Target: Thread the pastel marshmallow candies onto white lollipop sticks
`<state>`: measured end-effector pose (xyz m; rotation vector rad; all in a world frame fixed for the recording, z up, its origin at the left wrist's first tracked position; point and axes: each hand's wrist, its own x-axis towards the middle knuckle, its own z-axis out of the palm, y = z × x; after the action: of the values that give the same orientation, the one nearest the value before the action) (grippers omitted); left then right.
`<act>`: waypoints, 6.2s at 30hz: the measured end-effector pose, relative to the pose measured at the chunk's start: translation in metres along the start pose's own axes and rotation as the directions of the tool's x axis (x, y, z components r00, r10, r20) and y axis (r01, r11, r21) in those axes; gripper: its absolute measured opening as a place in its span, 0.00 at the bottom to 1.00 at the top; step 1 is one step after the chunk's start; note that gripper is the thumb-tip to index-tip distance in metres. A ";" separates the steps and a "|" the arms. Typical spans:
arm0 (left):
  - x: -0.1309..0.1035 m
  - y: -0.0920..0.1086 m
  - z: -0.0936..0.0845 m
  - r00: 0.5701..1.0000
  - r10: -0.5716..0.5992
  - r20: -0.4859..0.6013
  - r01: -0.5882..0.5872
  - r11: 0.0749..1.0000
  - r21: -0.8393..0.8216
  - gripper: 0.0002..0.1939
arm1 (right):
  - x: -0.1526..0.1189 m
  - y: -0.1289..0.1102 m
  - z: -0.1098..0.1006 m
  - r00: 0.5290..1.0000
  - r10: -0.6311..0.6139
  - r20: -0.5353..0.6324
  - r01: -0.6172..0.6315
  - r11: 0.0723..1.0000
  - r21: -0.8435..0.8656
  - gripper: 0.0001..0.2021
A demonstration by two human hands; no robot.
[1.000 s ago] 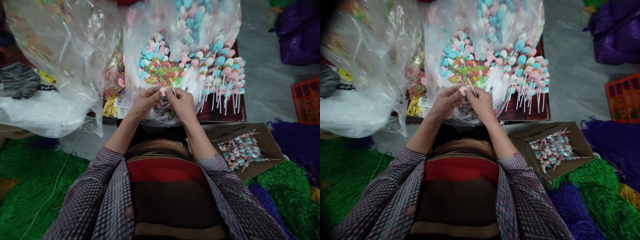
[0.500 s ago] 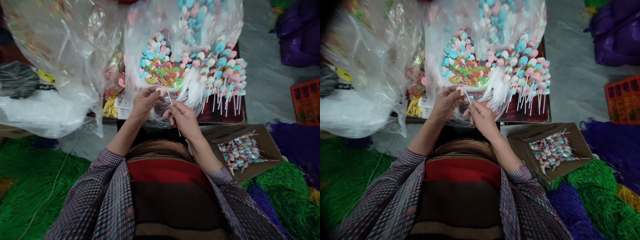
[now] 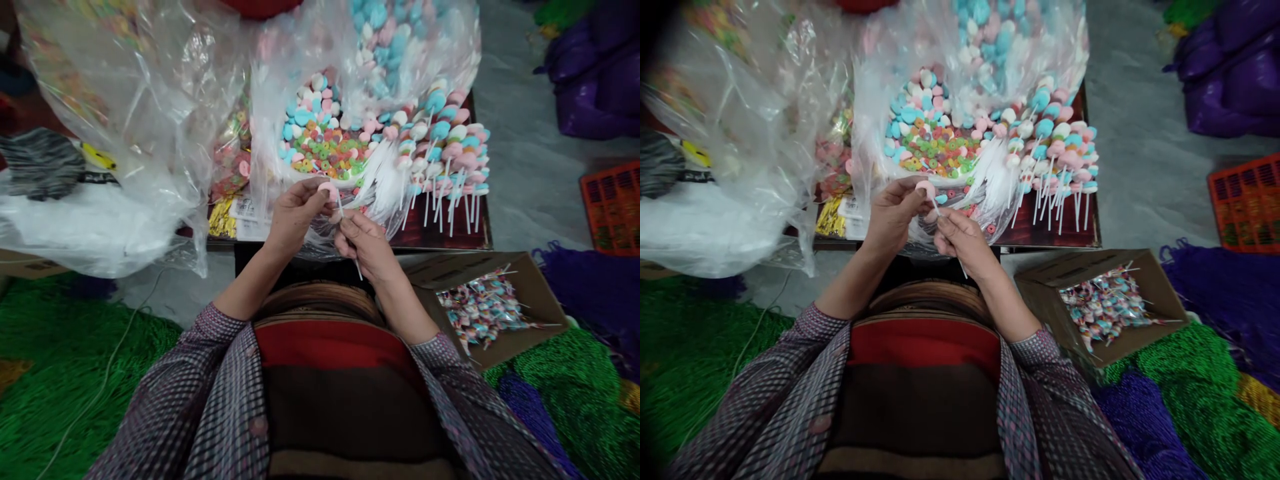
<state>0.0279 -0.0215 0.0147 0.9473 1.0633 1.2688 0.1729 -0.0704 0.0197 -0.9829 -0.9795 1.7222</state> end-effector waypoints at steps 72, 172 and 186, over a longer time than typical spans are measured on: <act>-0.019 -0.028 0.003 0.897 0.359 0.256 -0.438 0.794 0.421 0.12 | 0.001 0.013 -0.002 0.962 -0.074 -0.262 -0.010 0.953 -0.302 0.28; 0.008 0.004 -0.046 0.996 -0.085 -0.039 0.071 0.959 -0.273 0.12 | 0.151 -0.006 0.031 0.940 -0.327 -0.095 0.019 0.330 -0.944 0.11; 0.025 -0.016 -0.034 0.995 0.056 -0.084 -0.065 0.992 -0.112 0.06 | 0.088 -0.011 0.017 0.985 0.010 -0.170 -0.036 0.988 -0.149 0.19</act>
<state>-0.0014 0.0009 -0.0114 0.8528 1.0194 1.4130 0.1363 0.0124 0.0182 -1.2221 -1.0016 1.5716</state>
